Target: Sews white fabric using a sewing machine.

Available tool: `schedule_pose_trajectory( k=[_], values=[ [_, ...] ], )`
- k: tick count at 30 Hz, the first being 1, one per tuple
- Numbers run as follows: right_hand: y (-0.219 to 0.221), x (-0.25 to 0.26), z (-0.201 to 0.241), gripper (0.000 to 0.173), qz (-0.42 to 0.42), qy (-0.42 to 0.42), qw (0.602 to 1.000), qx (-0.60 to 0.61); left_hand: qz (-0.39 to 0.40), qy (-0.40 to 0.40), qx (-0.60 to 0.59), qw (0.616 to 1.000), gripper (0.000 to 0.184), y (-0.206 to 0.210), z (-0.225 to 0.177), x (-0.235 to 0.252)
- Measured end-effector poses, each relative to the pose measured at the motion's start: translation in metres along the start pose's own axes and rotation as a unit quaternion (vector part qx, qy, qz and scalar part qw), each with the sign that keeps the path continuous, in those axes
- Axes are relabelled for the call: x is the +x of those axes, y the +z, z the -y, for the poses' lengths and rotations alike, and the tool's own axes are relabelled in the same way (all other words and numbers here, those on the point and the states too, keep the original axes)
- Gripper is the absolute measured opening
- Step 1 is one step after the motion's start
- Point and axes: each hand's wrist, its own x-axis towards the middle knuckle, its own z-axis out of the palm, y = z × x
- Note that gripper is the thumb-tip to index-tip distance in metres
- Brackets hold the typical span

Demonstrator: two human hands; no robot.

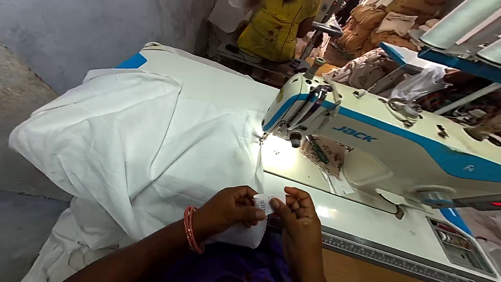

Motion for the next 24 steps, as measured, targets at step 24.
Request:
schedule_pose_trajectory(
  k=[24],
  values=[
    [-0.0071,-0.0096,0.004,0.015,0.054,0.052,0.997,-0.027,-0.173,0.075,0.03,0.982,0.005,0.0145,0.003,-0.0064]
  ],
)
